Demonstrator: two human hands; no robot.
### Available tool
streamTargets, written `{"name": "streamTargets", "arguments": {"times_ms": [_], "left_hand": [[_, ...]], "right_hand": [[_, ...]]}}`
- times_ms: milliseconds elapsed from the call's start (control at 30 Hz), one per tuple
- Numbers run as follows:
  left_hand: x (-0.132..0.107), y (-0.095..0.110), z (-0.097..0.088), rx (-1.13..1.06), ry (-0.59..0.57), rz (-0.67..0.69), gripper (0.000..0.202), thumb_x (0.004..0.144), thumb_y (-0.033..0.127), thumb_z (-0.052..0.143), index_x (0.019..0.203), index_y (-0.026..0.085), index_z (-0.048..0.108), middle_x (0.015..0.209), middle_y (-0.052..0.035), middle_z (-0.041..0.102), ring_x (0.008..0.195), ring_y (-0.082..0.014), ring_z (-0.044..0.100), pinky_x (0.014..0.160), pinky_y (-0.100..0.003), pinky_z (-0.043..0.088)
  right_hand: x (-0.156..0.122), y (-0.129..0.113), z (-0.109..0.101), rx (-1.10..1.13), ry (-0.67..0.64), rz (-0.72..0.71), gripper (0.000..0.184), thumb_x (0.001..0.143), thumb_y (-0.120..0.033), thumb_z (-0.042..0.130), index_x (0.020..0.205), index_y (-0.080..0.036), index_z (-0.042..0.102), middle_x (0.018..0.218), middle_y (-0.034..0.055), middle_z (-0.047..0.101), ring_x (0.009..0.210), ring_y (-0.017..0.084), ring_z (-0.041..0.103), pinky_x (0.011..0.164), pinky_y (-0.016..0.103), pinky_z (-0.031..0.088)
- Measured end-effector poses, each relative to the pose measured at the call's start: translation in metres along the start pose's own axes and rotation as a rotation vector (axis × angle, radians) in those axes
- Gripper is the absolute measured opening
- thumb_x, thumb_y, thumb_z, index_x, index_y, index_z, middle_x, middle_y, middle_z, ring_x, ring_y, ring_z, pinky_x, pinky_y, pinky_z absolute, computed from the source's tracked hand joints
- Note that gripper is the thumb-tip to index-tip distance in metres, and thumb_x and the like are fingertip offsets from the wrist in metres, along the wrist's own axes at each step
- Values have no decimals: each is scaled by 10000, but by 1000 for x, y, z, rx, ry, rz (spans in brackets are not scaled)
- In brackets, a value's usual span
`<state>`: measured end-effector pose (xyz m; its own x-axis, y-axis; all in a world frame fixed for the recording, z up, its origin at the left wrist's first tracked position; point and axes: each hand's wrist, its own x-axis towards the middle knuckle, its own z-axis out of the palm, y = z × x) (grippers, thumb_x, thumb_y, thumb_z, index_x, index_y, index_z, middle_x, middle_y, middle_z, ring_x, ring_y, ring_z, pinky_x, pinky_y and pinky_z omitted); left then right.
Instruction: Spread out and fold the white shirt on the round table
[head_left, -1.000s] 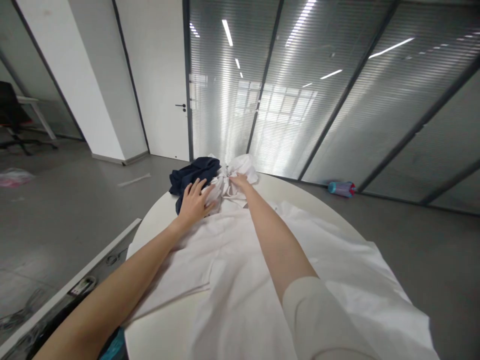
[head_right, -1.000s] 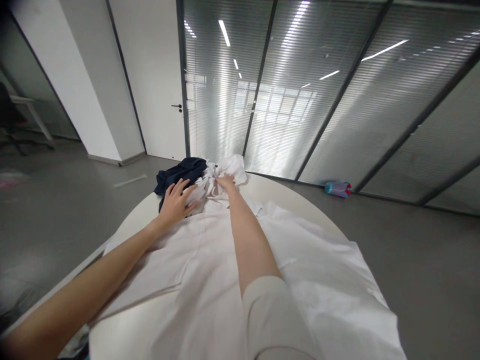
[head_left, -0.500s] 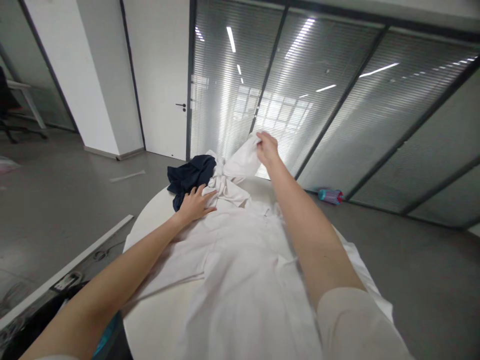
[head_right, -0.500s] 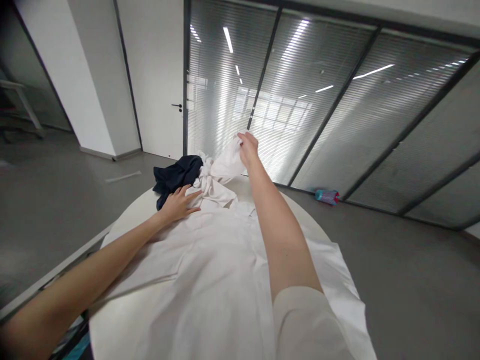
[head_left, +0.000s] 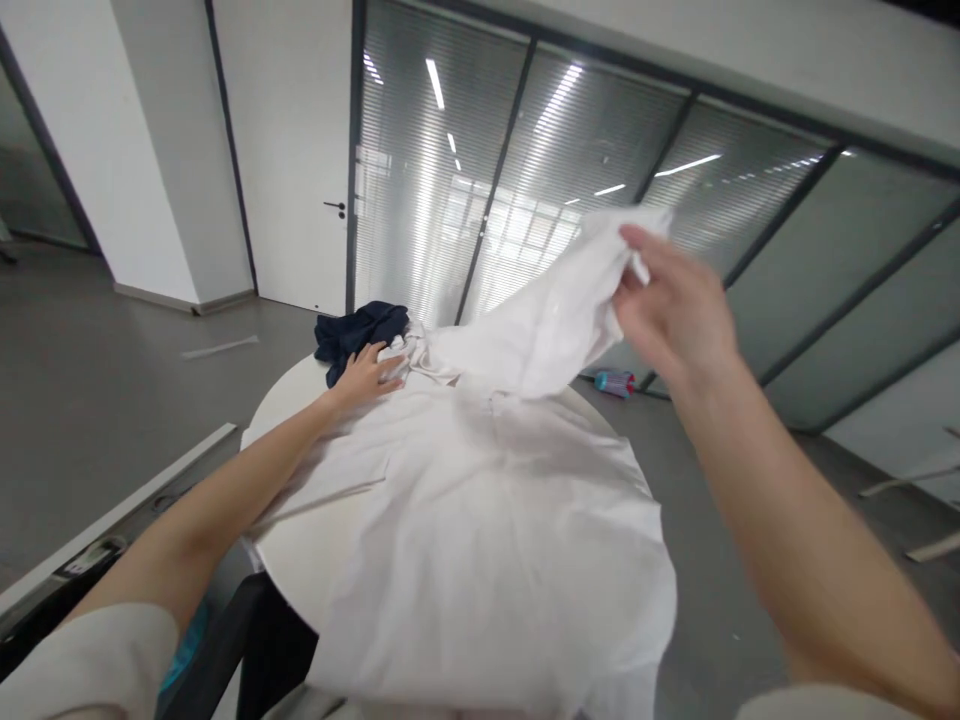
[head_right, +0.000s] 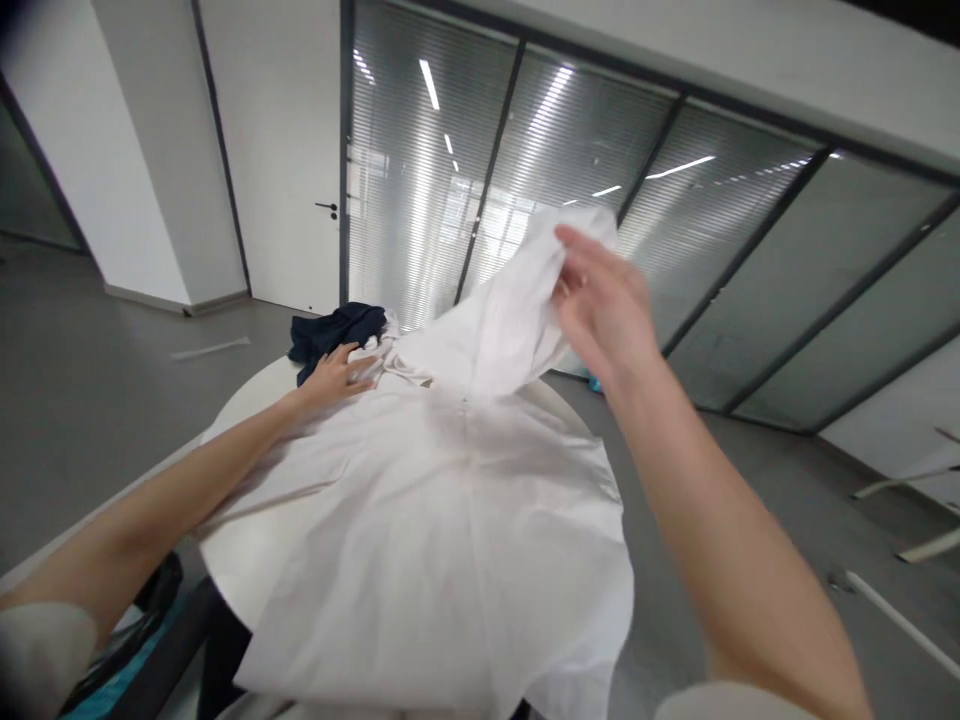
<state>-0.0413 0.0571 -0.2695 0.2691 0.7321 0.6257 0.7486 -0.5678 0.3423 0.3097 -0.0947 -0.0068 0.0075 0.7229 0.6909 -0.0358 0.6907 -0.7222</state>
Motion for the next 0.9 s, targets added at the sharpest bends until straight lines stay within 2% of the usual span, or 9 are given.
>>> {"name": "streamTargets", "arguments": {"times_ms": [100, 167, 267, 333, 433, 533, 633, 733, 900], "left_hand": [[1, 19, -17, 42, 3, 66, 371, 921, 431, 584, 1109, 143, 722, 1369, -167, 544, 1317, -361, 419, 1151, -594, 182], [2, 42, -29, 23, -31, 105, 369, 934, 436, 553, 1064, 140, 731, 1303, -158, 593, 1280, -344, 470, 1152, -536, 246], [-8, 93, -48, -84, -262, 202, 418, 945, 488, 517, 1120, 156, 704, 1213, -134, 658, 1163, -296, 576, 1079, -449, 392], [-26, 134, -59, -186, -483, 293, 462, 945, 517, 513, 1219, 173, 653, 1241, -115, 658, 1143, -269, 601, 1047, -414, 431], [-66, 188, -69, -282, -770, 527, 665, 835, 569, 668, 1375, 202, 540, 1387, -108, 570, 1252, -281, 547, 1081, -393, 405], [-107, 219, -72, -218, -841, 651, 910, 687, 562, 806, 1450, 220, 449, 1478, -134, 480, 1348, -337, 459, 1134, -431, 335], [-132, 222, -69, -134, -721, 592, 724, 823, 364, 722, 1468, 247, 416, 1446, -122, 511, 1304, -305, 510, 1097, -425, 372], [-140, 209, -65, -78, -575, 527, 455, 876, 152, 587, 1321, 245, 571, 1275, -99, 624, 1145, -249, 611, 988, -368, 454], [-128, 189, -60, -225, -335, 327, 256, 858, 109, 488, 993, 198, 686, 996, -74, 694, 965, -225, 651, 866, -339, 490]], "right_hand": [[-127, 9, -14, -178, 4, 352, 248, 790, -356, 684, 1026, -381, 754, 1259, 18, 668, 1272, 283, 570, 1120, 490, 438], [-195, 18, -30, -277, 36, 526, 318, 716, -439, 753, 1027, -374, 762, 1404, 46, 557, 1265, 318, 570, 1037, 479, 518], [-265, 24, -55, -411, -49, 617, 358, 763, -475, 737, 1094, -339, 755, 1339, 86, 588, 1182, 295, 623, 952, 449, 568], [-293, 21, -65, -478, -151, 564, 397, 843, -458, 682, 1217, -324, 701, 1248, 86, 633, 1136, 258, 641, 951, 434, 563], [-323, 16, -66, -591, -239, 358, 473, 916, -388, 619, 1382, -329, 567, 1248, 79, 625, 1119, 221, 630, 916, 395, 567], [-342, 18, -59, -709, -247, 211, 537, 935, -325, 595, 1455, -354, 466, 1324, 82, 572, 1132, 214, 607, 880, 373, 570], [-350, 24, -51, -783, -284, 165, 552, 939, -290, 584, 1470, -348, 440, 1328, 84, 548, 1173, 219, 576, 943, 394, 542], [-350, 33, -49, -795, -275, 141, 469, 948, -273, 559, 1411, -305, 498, 1234, 86, 580, 1080, 203, 609, 918, 378, 548], [-346, 69, -65, -952, 77, 39, 140, 937, -281, 517, 1009, -223, 623, 1052, 98, 628, 1000, 246, 620, 852, 430, 551]]}}
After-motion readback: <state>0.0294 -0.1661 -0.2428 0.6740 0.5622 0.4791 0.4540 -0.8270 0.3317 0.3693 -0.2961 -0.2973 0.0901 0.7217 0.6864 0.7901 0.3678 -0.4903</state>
